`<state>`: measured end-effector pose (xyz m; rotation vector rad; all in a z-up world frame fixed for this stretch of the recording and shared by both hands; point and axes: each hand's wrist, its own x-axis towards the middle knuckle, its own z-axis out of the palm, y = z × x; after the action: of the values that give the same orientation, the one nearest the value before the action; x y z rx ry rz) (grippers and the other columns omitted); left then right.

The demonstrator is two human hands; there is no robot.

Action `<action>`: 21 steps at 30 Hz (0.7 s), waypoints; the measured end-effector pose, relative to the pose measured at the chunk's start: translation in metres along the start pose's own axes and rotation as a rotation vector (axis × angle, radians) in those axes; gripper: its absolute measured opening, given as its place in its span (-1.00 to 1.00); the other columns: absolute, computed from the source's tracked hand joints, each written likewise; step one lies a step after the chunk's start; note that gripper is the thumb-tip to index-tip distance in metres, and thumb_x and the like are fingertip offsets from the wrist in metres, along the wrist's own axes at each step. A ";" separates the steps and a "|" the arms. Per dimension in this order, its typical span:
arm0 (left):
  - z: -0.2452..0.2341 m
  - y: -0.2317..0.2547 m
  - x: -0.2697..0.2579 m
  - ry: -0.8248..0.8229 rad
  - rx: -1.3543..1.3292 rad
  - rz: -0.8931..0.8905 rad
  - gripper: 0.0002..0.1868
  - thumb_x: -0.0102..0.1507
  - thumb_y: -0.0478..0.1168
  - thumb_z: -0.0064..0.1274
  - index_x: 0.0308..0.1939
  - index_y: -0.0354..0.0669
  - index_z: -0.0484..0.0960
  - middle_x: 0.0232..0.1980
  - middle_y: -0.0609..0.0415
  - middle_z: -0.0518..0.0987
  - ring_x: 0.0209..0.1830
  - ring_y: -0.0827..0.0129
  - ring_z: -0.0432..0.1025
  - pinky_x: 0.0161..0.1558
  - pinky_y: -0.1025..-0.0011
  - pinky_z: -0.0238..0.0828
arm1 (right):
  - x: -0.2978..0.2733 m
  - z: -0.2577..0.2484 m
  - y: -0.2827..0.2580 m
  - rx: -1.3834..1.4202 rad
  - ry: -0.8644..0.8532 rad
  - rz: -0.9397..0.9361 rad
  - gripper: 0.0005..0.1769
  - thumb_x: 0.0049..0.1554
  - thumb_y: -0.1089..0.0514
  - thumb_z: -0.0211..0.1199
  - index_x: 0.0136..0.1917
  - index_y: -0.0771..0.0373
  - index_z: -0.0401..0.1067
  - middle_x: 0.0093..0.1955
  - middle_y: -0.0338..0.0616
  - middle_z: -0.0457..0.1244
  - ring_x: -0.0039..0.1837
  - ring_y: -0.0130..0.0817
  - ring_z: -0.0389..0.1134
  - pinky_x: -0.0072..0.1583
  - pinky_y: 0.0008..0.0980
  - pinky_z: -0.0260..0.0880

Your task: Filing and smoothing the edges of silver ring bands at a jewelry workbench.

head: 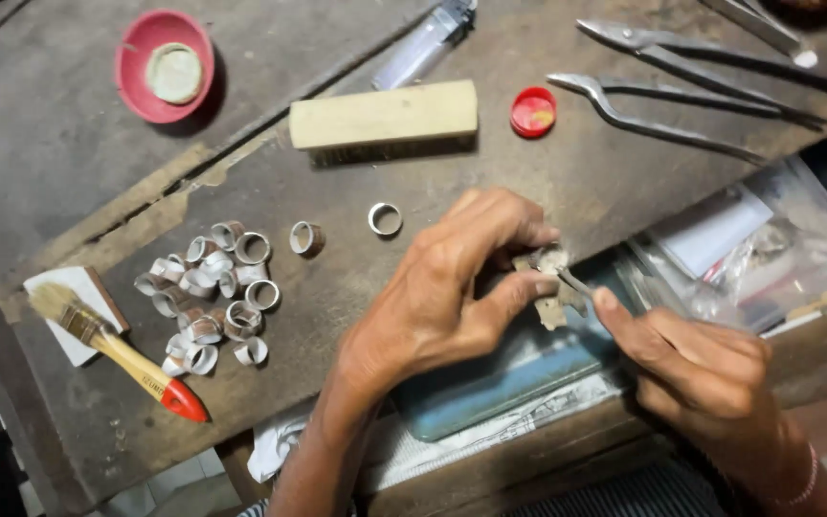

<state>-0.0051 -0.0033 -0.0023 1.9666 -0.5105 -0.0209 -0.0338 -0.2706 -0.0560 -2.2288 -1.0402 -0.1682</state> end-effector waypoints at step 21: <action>0.001 -0.003 0.000 -0.012 0.009 -0.003 -0.88 0.35 -0.32 0.04 -0.08 -0.23 0.44 -0.15 0.03 0.47 -0.16 0.30 0.32 -0.13 0.39 0.33 | 0.012 0.005 0.002 -0.003 0.000 -0.032 -0.44 0.18 0.60 0.06 0.42 0.41 0.36 -0.31 -0.14 0.09 -0.37 -0.32 0.05 -0.24 -0.27 0.08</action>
<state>-0.0044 -0.0028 -0.0049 1.9766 -0.5167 -0.0328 -0.0253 -0.2611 -0.0563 -2.2162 -1.0766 -0.1839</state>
